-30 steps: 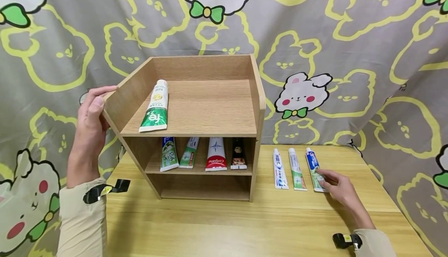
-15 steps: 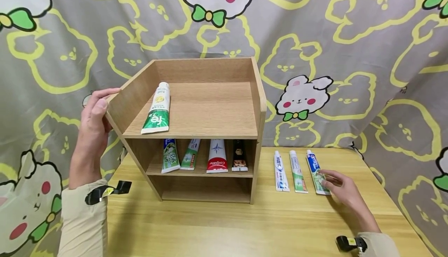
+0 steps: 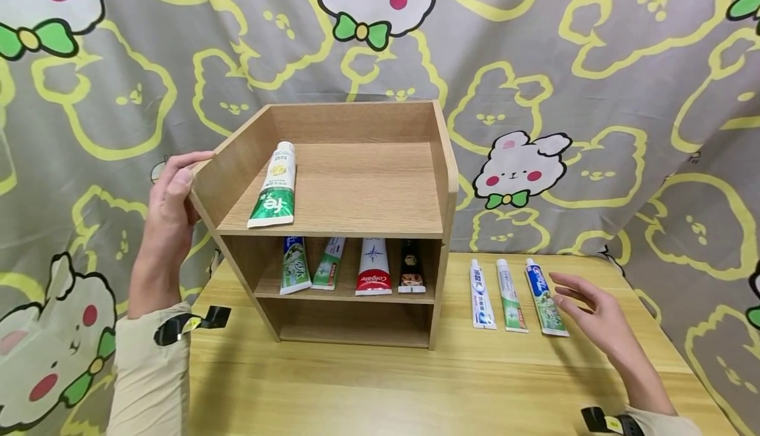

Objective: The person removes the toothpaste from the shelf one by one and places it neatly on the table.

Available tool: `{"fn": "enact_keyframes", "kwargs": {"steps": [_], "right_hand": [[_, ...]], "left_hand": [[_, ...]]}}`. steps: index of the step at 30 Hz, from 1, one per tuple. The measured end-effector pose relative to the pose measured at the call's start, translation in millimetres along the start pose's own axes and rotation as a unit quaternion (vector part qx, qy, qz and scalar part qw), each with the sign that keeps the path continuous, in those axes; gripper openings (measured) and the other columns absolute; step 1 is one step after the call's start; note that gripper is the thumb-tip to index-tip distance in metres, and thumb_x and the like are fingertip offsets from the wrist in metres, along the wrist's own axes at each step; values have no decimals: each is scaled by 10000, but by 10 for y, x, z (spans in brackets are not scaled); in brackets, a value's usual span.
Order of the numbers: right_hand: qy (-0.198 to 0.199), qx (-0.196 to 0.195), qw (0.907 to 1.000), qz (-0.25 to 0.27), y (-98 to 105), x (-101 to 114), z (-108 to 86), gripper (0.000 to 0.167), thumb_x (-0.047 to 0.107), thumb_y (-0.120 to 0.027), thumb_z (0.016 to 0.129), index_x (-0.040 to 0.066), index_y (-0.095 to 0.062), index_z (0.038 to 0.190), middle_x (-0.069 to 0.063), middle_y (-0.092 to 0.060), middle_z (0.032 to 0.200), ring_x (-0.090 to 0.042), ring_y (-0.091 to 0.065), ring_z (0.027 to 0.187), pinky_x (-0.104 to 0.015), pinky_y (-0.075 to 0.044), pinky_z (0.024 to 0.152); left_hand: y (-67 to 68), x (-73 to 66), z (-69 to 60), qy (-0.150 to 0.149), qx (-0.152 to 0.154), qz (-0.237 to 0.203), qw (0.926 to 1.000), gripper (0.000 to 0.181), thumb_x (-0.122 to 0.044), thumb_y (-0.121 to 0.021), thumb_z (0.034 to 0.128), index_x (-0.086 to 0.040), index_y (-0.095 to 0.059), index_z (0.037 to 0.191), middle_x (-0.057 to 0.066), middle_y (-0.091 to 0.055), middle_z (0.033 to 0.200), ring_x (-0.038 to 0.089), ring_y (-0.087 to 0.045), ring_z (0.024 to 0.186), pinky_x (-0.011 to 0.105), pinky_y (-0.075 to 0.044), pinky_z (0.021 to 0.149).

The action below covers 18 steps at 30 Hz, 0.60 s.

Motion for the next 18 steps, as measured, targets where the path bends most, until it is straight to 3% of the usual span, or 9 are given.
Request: {"fn": "enact_keyframes", "kwargs": {"steps": [8, 18], "right_hand": [[526, -235, 9982, 180, 33, 483, -56, 403, 38, -654, 993, 13, -603, 1392, 240, -626, 1264, 53, -610, 1115, -80, -466, 855], [942, -442, 9939, 364, 40, 1009, -176, 390, -65, -644, 963, 2, -629, 1347, 15, -687, 1284, -56, -642, 1155, -132, -495, 886]], "left_hand": [[-2, 6, -1, -9, -24, 0, 10000, 408, -251, -496, 996, -59, -642, 1325, 186, -535, 1197, 296, -535, 929, 294, -484, 636], [-5, -7, -1, -70, -55, 71, 9999, 415, -243, -486, 990, -53, -643, 1324, 185, -535, 1209, 298, -522, 944, 301, -464, 645]]}}
Point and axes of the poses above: each hand's wrist, its own z-axis towards the middle knuckle, its own y-axis out of the back of the hand, x = y × z, the point moved 8 cm from there along z, towards the middle knuckle
